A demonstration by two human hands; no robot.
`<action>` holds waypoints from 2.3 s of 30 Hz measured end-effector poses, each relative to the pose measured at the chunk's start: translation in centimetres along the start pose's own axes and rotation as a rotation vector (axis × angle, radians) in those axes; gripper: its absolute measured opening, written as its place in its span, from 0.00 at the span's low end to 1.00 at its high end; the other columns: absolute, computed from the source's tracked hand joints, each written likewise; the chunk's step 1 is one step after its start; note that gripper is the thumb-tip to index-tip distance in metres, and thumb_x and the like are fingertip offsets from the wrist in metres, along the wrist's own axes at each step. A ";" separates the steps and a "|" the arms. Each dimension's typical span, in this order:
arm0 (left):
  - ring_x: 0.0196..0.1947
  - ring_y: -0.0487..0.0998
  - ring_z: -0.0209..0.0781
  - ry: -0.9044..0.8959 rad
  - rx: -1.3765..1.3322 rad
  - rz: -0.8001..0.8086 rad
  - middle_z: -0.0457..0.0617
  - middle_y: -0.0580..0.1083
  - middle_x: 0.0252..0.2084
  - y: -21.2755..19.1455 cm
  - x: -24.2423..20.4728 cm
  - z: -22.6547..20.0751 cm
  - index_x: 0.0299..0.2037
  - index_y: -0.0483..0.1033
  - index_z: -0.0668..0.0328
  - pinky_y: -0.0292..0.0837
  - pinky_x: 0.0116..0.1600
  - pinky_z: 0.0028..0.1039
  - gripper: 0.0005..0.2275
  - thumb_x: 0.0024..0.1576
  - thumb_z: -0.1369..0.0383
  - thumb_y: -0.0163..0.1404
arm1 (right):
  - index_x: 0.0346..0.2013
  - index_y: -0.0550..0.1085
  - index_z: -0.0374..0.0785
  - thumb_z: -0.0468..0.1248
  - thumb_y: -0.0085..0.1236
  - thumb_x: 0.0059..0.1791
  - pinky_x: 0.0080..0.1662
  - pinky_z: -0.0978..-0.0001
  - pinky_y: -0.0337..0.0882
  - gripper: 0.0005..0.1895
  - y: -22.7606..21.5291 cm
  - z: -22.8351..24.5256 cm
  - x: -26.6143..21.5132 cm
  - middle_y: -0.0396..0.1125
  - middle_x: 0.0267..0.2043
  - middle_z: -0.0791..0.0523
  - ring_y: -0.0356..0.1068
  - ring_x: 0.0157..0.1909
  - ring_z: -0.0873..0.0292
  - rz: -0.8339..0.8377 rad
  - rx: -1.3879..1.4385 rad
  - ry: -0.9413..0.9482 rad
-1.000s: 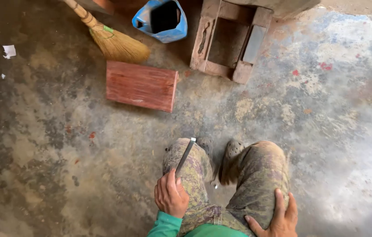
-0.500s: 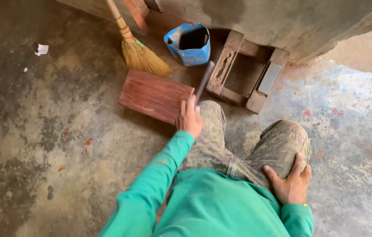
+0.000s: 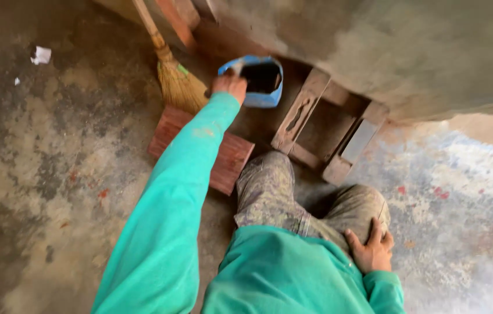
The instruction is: Sharpening a metal blade or tool on a whetstone.
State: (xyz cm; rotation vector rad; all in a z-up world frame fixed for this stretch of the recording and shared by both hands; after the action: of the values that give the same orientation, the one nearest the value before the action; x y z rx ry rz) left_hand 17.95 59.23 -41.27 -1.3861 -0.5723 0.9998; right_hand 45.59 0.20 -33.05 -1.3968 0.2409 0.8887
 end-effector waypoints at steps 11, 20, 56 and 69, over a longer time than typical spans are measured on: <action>0.36 0.78 0.66 0.042 0.164 0.265 0.62 0.79 0.41 4.8 3.5 -3.3 0.42 0.82 0.66 0.70 0.30 0.67 0.10 0.58 0.72 0.46 | 0.77 0.49 0.60 0.66 0.59 0.37 0.64 0.33 0.57 0.57 -2.2 4.4 1.2 0.36 0.77 0.40 0.48 0.69 0.25 0.145 -0.081 0.165; 0.53 0.76 0.66 -0.122 -0.147 0.369 0.64 0.76 0.48 -9.8 -8.2 2.8 0.64 0.72 0.47 0.73 0.49 0.59 0.18 0.64 0.66 0.40 | 0.77 0.45 0.69 0.74 0.64 0.34 0.70 0.40 0.59 0.63 -2.4 4.4 2.8 0.40 0.78 0.45 0.51 0.74 0.30 0.233 -0.109 0.265; 0.06 0.68 0.44 -0.517 -1.557 0.653 0.59 0.69 0.12 -2.5 -27.8 -31.0 0.69 0.69 0.42 0.62 0.06 0.22 0.20 0.66 0.64 0.42 | 0.75 0.48 0.27 0.44 0.54 0.47 0.70 0.43 0.54 0.47 7.1 17.0 7.9 0.38 0.79 0.36 0.47 0.76 0.35 0.023 -0.442 -0.827; 0.07 0.70 0.45 -0.576 -1.512 0.625 0.62 0.71 0.12 -0.6 -31.8 -30.0 0.68 0.72 0.43 0.65 0.07 0.23 0.20 0.64 0.66 0.42 | 0.77 0.40 0.42 0.39 0.48 0.50 0.46 0.48 0.82 0.44 7.1 15.4 4.0 0.27 0.82 0.49 0.77 0.48 0.38 0.271 -0.268 -0.593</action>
State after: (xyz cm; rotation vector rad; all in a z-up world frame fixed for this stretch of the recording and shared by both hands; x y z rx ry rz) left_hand 27.28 16.64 -38.27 -2.7144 -1.5759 1.5659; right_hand 38.26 15.29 -37.68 -1.2929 -0.1525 1.5619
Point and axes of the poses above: each hand's wrist, its own x-axis towards the middle knuckle, its own y-axis out of the palm, z = x × y, the point moved 10 cm from there along x, towards the middle knuckle
